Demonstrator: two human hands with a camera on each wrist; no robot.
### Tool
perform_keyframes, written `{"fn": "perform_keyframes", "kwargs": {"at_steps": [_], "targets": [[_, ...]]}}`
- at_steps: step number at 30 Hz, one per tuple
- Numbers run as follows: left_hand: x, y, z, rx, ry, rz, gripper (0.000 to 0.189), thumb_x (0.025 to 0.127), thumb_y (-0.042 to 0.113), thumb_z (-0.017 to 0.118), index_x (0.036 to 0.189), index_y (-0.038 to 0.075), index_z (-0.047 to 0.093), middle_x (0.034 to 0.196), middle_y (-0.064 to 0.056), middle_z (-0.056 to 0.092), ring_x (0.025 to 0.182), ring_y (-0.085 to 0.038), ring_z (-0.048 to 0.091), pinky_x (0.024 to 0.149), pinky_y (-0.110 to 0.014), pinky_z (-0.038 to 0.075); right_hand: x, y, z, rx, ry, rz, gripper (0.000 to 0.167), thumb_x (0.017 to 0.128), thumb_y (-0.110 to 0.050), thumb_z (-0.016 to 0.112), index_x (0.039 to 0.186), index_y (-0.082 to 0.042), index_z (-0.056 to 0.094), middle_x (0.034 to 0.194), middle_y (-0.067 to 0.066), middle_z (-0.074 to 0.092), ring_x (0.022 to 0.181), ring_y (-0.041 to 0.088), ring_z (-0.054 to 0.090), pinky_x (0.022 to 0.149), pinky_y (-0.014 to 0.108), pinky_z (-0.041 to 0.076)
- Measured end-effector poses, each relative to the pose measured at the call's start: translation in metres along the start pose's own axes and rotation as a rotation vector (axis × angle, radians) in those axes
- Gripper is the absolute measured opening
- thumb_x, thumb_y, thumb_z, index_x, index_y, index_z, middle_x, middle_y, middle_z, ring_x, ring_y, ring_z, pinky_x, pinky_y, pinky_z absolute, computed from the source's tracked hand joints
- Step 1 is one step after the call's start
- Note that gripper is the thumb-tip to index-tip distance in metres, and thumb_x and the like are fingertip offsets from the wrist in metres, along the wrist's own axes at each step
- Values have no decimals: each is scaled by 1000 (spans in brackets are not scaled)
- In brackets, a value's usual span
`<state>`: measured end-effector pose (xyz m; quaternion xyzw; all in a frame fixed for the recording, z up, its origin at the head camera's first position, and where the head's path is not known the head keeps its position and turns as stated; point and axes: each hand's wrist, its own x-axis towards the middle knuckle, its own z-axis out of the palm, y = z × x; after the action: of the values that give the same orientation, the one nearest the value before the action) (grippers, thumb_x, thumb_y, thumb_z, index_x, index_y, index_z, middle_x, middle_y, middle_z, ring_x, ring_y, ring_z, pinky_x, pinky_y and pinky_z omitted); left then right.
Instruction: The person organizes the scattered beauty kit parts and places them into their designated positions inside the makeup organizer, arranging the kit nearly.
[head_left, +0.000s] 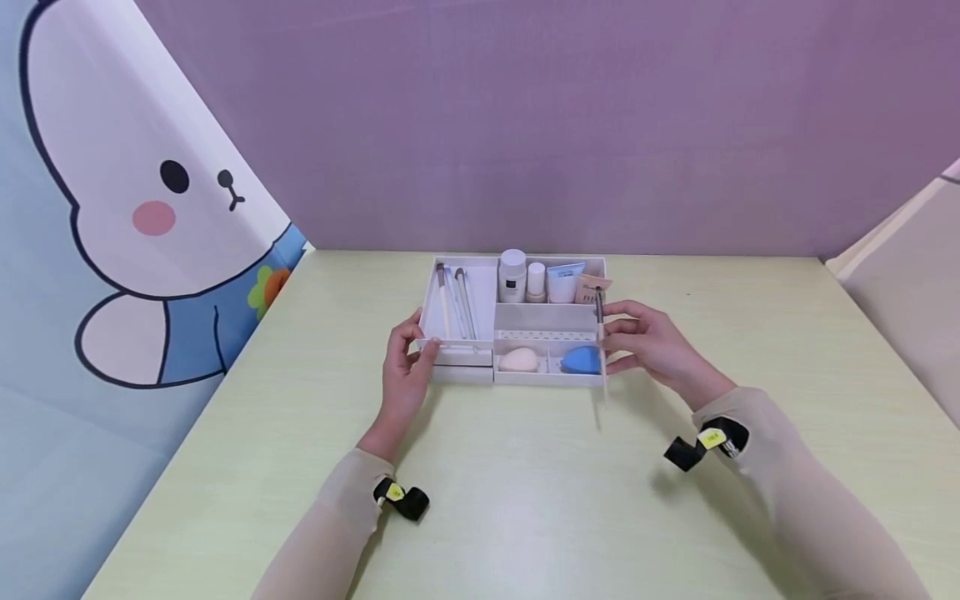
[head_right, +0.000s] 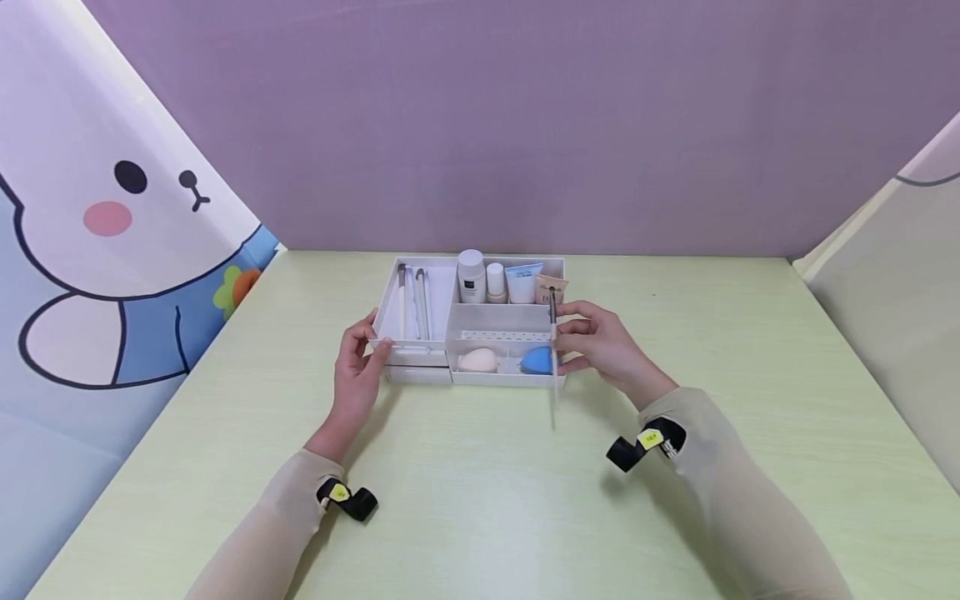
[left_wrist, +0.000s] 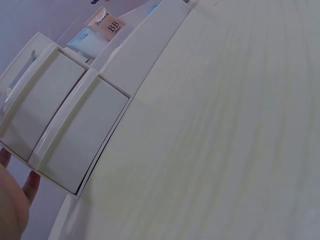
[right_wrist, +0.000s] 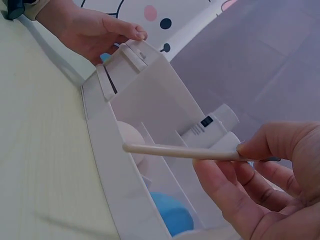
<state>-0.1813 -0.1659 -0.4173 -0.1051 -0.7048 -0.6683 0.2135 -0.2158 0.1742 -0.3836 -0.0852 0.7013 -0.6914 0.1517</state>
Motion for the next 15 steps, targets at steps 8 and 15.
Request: {"fn": "perform_keyframes", "kwargs": {"at_steps": [8,15], "targets": [[0,1,0,9,-3,6,19,93,-11,56,102,-17,40,144,-30,44,126,-32,47,81,-23,43,11,-5,16,-17,-32,1,42,93,8,57,131,7,42,92,4,64,81,16,67,65,35,59],[3,-24,-3,15,5,-13,18,93,-12,56,102,-16,41,146,-27,44,127,-30,46,81,-23,43,18,-8,28,-33,-61,-3,48,93,7,57,138,9,39,94,5,62,77,16,66,67,37,59]]}}
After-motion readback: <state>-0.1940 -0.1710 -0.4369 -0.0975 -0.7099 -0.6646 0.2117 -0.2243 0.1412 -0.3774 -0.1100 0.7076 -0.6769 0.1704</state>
